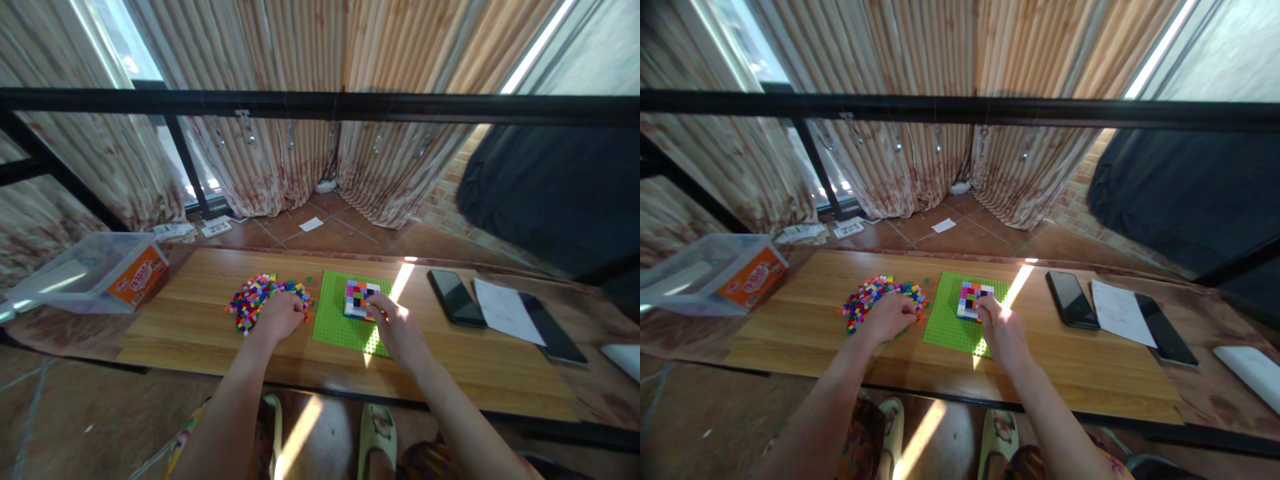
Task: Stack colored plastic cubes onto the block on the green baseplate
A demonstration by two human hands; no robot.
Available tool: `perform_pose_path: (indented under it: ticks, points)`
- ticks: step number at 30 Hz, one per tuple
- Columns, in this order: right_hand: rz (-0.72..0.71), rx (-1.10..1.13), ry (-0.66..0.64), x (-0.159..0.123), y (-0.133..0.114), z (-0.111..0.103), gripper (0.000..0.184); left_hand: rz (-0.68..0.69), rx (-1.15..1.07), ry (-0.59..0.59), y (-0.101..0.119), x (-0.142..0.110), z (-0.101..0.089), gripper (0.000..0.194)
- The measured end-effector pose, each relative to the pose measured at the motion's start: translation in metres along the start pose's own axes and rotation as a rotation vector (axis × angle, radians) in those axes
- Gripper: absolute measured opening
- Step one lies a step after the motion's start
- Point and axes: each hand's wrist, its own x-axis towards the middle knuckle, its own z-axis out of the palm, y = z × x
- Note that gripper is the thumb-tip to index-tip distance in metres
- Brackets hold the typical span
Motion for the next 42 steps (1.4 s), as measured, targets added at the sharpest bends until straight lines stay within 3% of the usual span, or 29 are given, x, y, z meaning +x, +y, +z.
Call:
perform_pose_path:
  ticks: [5,13,23,29,42]
  points:
    - [-0.126,0.073,0.085,0.0,-0.004,0.017,0.019,-0.015,0.054,0.014,0.001,0.0,0.005,0.014]
    - [-0.013,0.167,0.188,-0.002,0.001,0.041,0.018,0.059,0.084,0.033,0.012,0.002,0.005,0.019]
    - [0.031,0.137,0.216,-0.003,-0.009,0.038,0.014,0.328,-0.083,0.069,0.038,-0.001,0.038,0.027]
    - [0.005,0.058,0.212,-0.006,-0.008,0.037,0.016,0.353,-0.025,0.024,0.045,-0.007,0.048,0.032]
    - [-0.205,-0.042,0.276,-0.005,-0.002,0.042,0.016,0.39,-0.019,-0.017,0.046,-0.012,0.056,0.043]
